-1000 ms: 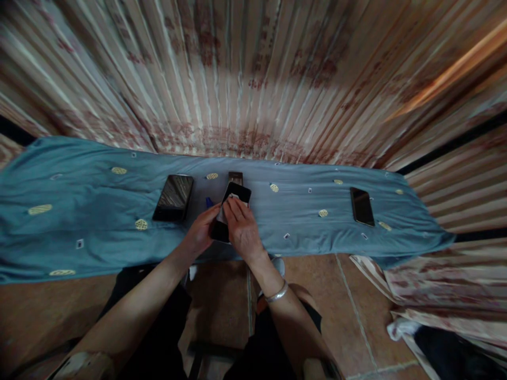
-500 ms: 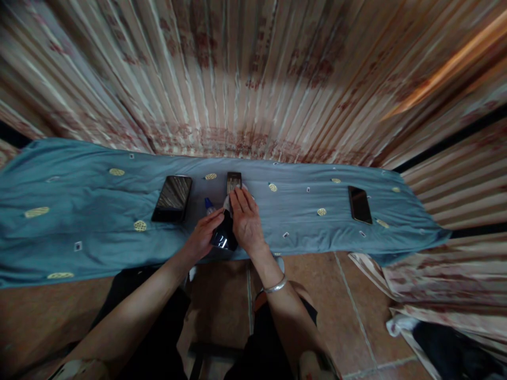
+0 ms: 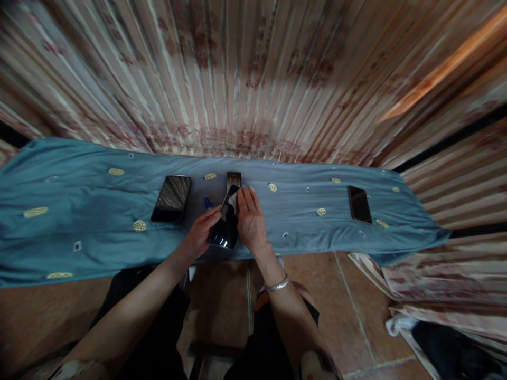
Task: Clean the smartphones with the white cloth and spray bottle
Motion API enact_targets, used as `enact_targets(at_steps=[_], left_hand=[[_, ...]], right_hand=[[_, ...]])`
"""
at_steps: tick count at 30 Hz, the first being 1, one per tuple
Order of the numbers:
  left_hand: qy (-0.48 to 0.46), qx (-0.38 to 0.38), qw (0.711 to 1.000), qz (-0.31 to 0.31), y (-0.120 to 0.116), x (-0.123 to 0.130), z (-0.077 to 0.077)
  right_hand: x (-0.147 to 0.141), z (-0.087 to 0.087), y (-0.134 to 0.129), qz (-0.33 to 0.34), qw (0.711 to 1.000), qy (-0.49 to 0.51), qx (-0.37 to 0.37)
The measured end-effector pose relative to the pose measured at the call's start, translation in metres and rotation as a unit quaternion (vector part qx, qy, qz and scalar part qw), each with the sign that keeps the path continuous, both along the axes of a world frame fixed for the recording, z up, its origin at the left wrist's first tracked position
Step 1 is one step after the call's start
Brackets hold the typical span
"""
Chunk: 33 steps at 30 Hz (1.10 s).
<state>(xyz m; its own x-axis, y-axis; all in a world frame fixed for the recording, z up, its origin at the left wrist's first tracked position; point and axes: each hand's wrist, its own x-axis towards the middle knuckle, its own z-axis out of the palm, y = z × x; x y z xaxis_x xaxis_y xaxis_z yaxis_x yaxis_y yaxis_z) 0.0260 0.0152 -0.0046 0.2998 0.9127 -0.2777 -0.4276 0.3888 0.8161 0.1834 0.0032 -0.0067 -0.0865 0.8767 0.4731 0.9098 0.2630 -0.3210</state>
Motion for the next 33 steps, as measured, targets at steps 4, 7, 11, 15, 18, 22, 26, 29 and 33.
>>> enact_targets(at_steps=[4,7,11,15,18,22,26,29,33], left_hand=[[0.001,-0.004,1.0,-0.006,-0.001,0.002,-0.003],[0.01,-0.007,1.0,-0.01,-0.003,0.003,-0.004],[0.023,0.005,1.0,-0.014,-0.003,0.002,-0.004],[0.009,0.011,1.0,-0.013,0.0,-0.001,-0.001],[0.007,0.013,1.0,-0.005,0.001,-0.003,0.002],[0.008,0.008,1.0,-0.004,0.001,-0.003,0.0],[0.006,0.004,1.0,-0.009,-0.001,0.001,-0.005],[0.008,0.003,1.0,-0.022,-0.002,0.003,-0.006],[0.011,-0.01,1.0,-0.01,-0.002,0.002,-0.004]], right_hand=[[-0.004,0.0,-0.001,0.0,1.0,0.002,0.012],[-0.009,0.002,0.0,0.005,1.0,0.002,0.028],[-0.011,0.004,0.001,0.01,1.0,0.008,0.029],[-0.006,0.002,0.001,0.009,1.0,0.012,0.01],[-0.002,-0.001,0.001,0.004,1.0,0.005,-0.002],[-0.002,-0.003,0.0,-0.005,1.0,-0.002,-0.003],[-0.007,-0.001,-0.001,-0.005,1.0,-0.001,0.007],[-0.01,0.001,-0.001,0.006,1.0,0.008,0.007],[-0.011,0.001,-0.001,-0.002,1.0,0.008,0.014]])
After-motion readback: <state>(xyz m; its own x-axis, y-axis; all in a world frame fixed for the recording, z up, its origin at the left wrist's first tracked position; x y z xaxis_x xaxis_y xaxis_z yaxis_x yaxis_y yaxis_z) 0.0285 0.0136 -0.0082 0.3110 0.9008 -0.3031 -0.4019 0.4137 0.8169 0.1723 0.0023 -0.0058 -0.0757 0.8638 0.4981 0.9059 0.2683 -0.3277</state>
